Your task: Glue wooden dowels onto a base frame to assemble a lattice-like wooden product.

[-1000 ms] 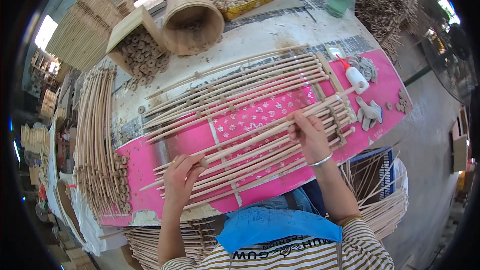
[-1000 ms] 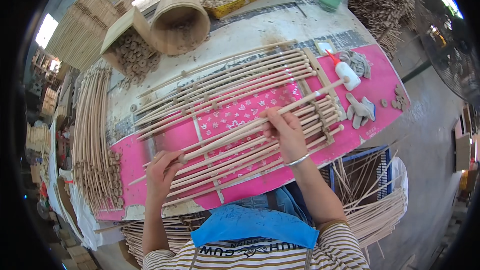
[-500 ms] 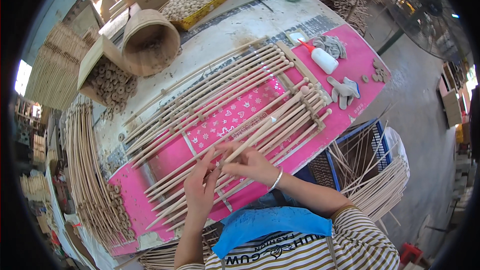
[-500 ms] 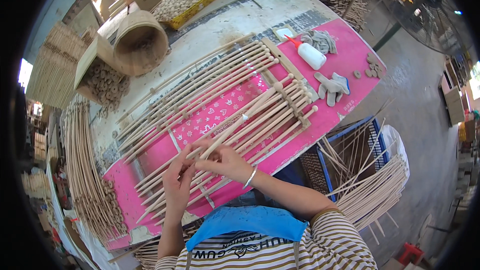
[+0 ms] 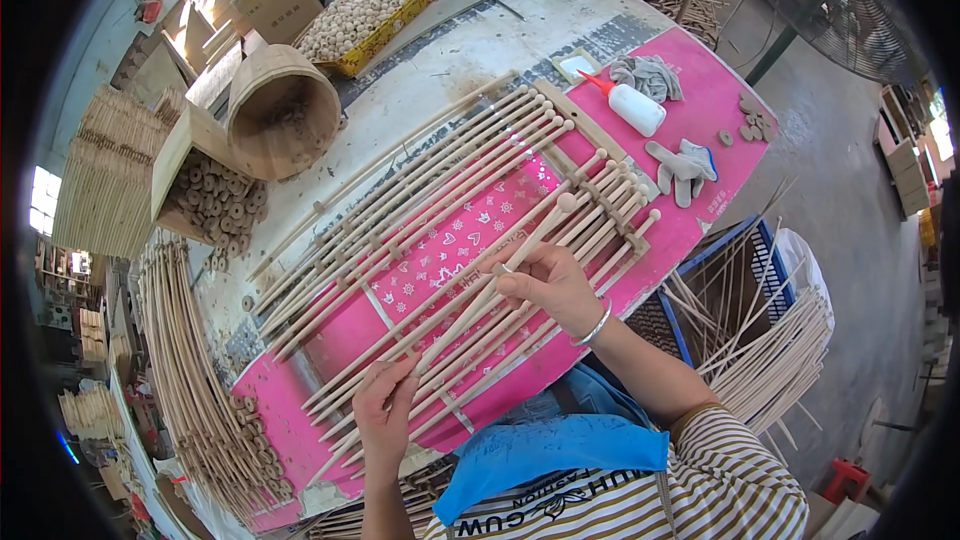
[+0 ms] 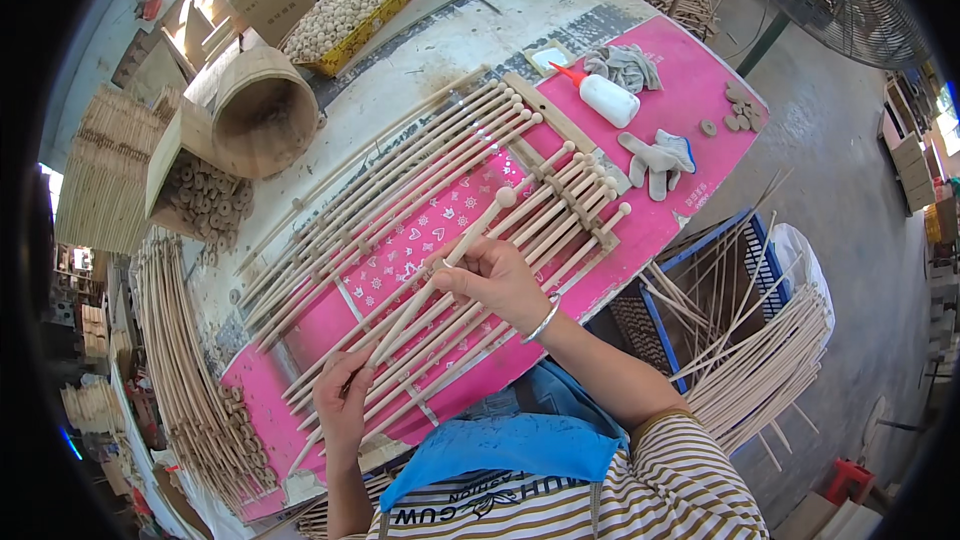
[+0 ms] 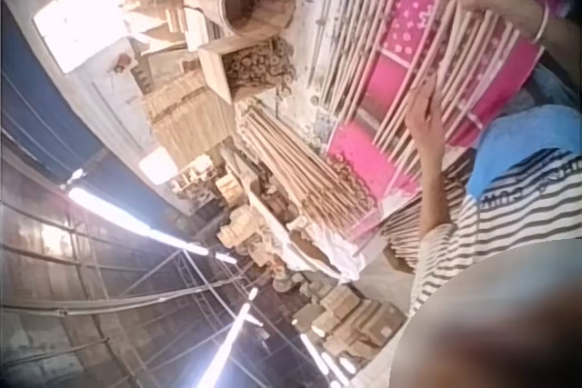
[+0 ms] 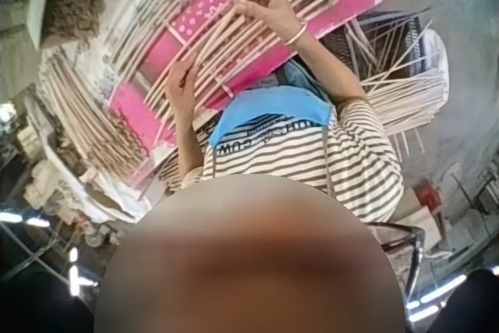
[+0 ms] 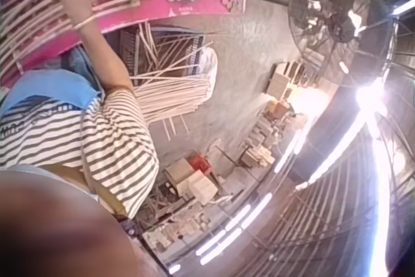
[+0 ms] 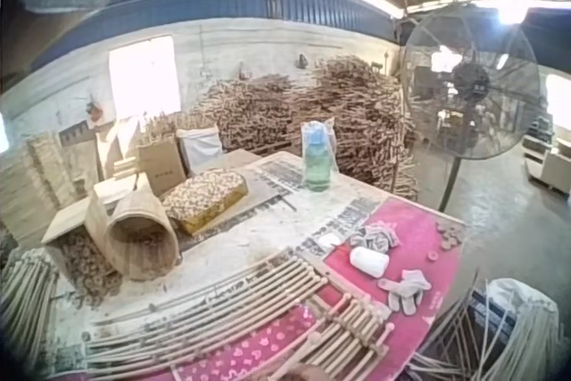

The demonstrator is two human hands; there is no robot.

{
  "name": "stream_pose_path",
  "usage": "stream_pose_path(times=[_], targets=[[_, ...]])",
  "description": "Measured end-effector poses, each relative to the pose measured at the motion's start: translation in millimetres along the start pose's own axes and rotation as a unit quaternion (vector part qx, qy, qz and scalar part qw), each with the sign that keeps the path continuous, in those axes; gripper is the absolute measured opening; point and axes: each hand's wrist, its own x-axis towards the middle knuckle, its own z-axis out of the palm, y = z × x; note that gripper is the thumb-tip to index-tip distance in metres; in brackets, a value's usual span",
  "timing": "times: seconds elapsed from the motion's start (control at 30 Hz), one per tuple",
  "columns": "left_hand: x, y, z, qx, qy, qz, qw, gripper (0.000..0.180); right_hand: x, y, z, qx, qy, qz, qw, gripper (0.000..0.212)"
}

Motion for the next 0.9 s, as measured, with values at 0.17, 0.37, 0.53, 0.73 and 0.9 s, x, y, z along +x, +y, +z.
stream_pose_path(times=[0.17, 0.37, 0.53, 0.73, 0.9], targets=[[1, 2, 0, 0.029, 0.011, 0.013, 0.999, 0.027, 1, -1, 5, 0.025, 0.013, -0.050, 0.998, 0.030], [7, 1, 0, 0.038, 0.016, 0.021, 0.999, 0.026, -2, -5, -12, 0.008, -0.004, 0.019, 1.000, 0.038], [11, 3, 2, 0.038, 0.011, 0.011, 0.999, 0.027, -3, -9, -18, 0.036, -0.021, -0.006, 0.999, 0.037], [20, 4, 6, 0.041, 0.010, -0.001, 0.999, 0.022, -1, -7, -25, -0.005, 0.041, 0.013, 0.999, 0.030], [33, 0, 12, 0.050, -0.009, 0.023, 0.998, 0.025, -3, -9, -37, -0.064, 0.084, 0.029, 0.994, 0.024]])
